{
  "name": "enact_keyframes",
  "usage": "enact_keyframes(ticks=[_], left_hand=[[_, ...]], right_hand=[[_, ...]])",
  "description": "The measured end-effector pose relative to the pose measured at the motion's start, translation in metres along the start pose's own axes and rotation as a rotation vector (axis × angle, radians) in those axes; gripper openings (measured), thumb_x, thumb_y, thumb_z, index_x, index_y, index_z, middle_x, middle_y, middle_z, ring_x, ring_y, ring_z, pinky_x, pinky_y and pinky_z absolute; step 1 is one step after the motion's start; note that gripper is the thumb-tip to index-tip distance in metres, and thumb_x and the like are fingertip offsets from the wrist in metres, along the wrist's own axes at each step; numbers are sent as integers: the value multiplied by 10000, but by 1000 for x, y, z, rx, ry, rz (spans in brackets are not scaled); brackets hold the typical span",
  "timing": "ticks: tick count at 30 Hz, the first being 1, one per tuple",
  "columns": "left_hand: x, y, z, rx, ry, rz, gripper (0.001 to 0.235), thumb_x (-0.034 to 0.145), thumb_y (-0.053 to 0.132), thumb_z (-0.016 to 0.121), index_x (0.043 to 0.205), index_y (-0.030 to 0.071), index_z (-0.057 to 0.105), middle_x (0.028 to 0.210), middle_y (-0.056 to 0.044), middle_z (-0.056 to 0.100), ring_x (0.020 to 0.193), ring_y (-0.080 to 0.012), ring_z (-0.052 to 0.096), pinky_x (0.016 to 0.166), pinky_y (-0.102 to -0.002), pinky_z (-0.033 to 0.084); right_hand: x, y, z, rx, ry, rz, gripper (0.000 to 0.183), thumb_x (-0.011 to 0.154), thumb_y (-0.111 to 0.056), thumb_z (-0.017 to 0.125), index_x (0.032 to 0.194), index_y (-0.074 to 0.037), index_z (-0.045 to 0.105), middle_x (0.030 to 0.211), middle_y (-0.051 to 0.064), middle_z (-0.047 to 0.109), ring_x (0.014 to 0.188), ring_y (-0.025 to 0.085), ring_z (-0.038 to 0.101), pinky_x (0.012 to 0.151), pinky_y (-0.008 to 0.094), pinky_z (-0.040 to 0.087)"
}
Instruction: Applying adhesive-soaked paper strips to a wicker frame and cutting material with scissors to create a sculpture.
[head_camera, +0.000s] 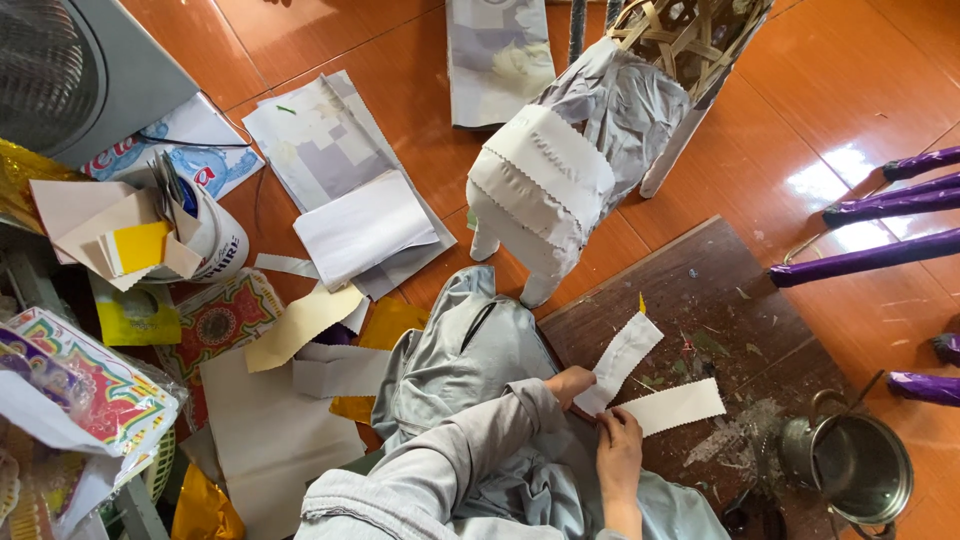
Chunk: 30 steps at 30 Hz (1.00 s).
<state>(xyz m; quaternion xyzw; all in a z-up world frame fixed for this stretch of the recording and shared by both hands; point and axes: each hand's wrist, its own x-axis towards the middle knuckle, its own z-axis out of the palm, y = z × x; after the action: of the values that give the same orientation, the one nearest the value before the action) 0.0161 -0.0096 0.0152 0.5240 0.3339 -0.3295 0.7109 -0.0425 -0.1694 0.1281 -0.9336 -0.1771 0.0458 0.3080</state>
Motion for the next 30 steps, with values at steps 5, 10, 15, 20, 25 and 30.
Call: enact_keyframes(ticks=[5, 10, 15, 20, 25, 30], left_hand=[[-5, -12, 6, -153, -91, 45, 528, 997, 349, 516, 1305, -78, 555, 1147, -229, 616, 997, -394, 617, 855, -562, 493], [-52, 10, 5, 301, 330, 797, 457, 1002, 343, 591, 1309, 10, 526, 1215, -262, 628, 1149, -457, 602, 973, -514, 485], [-133, 39, 1, 639, 321, 1313, 364, 828, 264, 732, 1134, 87, 643, 1272, -231, 609, 1217, -443, 560, 993, -518, 457], [-145, 67, -8, 945, 418, 1555, 195, 770, 179, 760, 947, 143, 686, 1239, -125, 637, 1261, -358, 564, 1025, -491, 430], [-225, 130, -18, 899, 131, 1635, 225, 794, 80, 765, 999, 83, 670, 1088, -116, 649, 1096, -356, 628, 948, -454, 502], [-343, 163, -49, 629, 81, 1684, 242, 852, -2, 763, 1059, 76, 664, 1108, -80, 677, 1078, -309, 669, 916, -402, 555]], right_hand=[[2, 10, 3, 7, 63, -49, 173, 953, -101, 614, 1078, -24, 705, 1211, 124, 646, 1172, 336, 596, 997, 430, 486], [15, 14, -7, 10, 104, 153, 153, 1021, -107, 568, 1101, -6, 651, 1140, 181, 611, 1063, 355, 614, 884, 428, 503], [24, -3, -23, 113, 125, 110, 144, 1007, -97, 599, 1125, -22, 635, 1176, 152, 609, 1056, 340, 629, 894, 409, 517], [34, -27, -43, 127, 252, -183, 120, 944, -41, 703, 1019, -56, 610, 1194, 77, 642, 1167, 306, 633, 1039, 380, 502], [53, -101, -103, 411, 254, -319, 581, 738, -53, 792, 1250, 14, 527, 1293, 116, 504, 1245, 290, 500, 1044, 398, 409], [70, -75, -87, 474, 111, -142, 257, 865, 2, 764, 1104, -45, 682, 1229, 89, 671, 1107, 204, 620, 930, 323, 517]])
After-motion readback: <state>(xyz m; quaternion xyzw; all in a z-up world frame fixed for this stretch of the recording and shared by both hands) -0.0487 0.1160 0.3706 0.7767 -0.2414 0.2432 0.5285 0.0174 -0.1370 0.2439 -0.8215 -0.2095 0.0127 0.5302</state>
